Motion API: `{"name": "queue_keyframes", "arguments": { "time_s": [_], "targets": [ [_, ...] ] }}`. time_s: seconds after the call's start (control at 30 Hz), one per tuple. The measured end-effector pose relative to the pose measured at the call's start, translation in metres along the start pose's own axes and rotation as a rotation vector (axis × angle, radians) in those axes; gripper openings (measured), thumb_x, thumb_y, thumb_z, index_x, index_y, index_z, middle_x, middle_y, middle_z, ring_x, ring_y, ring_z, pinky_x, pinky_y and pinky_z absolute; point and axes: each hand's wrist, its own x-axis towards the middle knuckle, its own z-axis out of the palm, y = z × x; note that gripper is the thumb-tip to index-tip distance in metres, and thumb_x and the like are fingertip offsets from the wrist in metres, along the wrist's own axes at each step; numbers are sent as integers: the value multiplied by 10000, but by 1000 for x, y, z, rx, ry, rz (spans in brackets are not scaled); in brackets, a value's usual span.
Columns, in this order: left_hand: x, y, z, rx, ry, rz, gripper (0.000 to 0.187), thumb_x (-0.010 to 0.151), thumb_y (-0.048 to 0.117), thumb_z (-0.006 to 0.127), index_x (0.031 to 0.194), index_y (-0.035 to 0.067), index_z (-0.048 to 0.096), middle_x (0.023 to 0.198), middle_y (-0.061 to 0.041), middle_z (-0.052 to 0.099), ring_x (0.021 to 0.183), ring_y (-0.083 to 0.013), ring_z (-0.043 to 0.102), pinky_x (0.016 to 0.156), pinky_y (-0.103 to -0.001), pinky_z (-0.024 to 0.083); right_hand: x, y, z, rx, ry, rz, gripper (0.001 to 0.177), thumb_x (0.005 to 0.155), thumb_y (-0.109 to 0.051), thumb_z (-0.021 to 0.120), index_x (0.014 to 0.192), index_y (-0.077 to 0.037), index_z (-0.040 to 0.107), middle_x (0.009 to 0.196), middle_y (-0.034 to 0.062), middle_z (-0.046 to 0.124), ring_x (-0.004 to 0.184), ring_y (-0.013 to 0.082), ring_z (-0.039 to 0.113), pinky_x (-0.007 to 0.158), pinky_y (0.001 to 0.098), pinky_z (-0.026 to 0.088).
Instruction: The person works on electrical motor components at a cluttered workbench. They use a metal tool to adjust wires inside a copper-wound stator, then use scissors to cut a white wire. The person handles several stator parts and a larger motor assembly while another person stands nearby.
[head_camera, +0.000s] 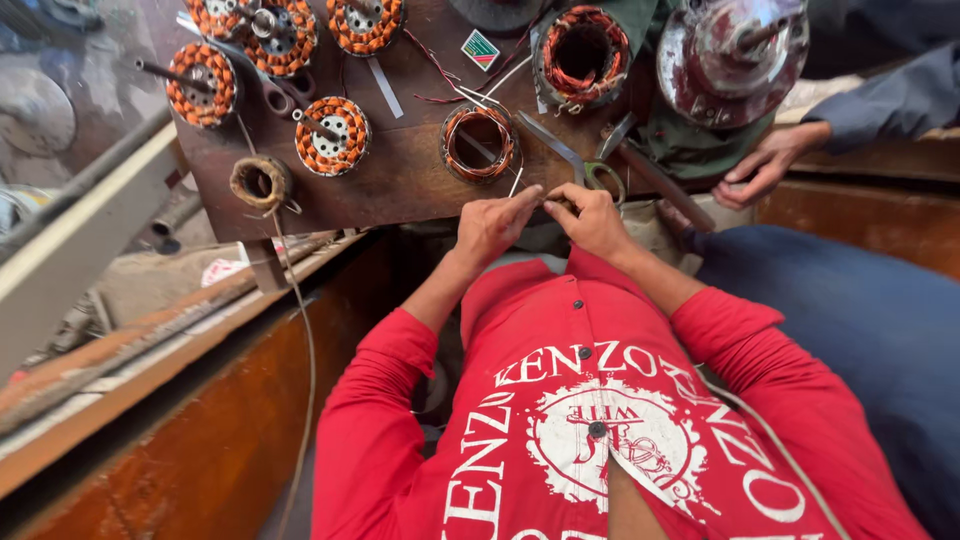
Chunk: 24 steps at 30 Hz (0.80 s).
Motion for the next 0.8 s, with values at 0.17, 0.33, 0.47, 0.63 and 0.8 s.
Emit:
{"name": "queue_keyframes", "arguments": {
  "time_s": [0.17, 0.33, 0.47, 0.63, 0.8],
  "targets": [
    [7, -6, -11, 5, -52, 61, 253, 948, 194, 727, 1195, 143, 718, 752, -36, 690, 654, -231, 686, 559, -371, 526, 2, -15, -2, -8, 63, -101, 200, 962, -142, 721, 1092, 10, 728, 842, 157, 741, 680, 142, 681, 613, 308, 517],
    [4, -7, -8, -43, -116, 69, 183, 943, 164, 738, 1120, 162, 693, 755, -44, 672, 679, -239, 691, 573, -371, 522, -4, -17, -2, -33, 78, -196, 204, 972, -139, 708, 1119, 2, 712, 919, 190, 745, 840, 252, 766, 687, 340, 576],
    [11, -9, -11, -79, -93, 122, 271, 886, 114, 714, 1153, 109, 668, 744, -42, 656, 663, -242, 685, 583, -373, 538, 6, -23, 0, -154, 119, -204, 148, 956, -140, 717, 1044, -21, 727, 836, 186, 734, 752, 311, 748, 645, 378, 566],
    [16, -5, -4, -1, -88, 128, 205, 903, 134, 731, 1097, 124, 664, 739, -45, 665, 651, -243, 680, 559, -380, 522, 7, -18, 2, -227, 172, -229, 113, 923, -125, 719, 980, -28, 731, 792, 203, 708, 716, 358, 718, 625, 412, 557],
    [3, -4, 1, -1, -117, 79, 199, 914, 140, 761, 1088, 128, 667, 726, -55, 657, 655, -251, 677, 561, -391, 504, 1, -2, 12, -184, 180, -236, 76, 926, -109, 683, 951, -41, 706, 797, 193, 711, 704, 370, 712, 604, 432, 550]
  ]
}}
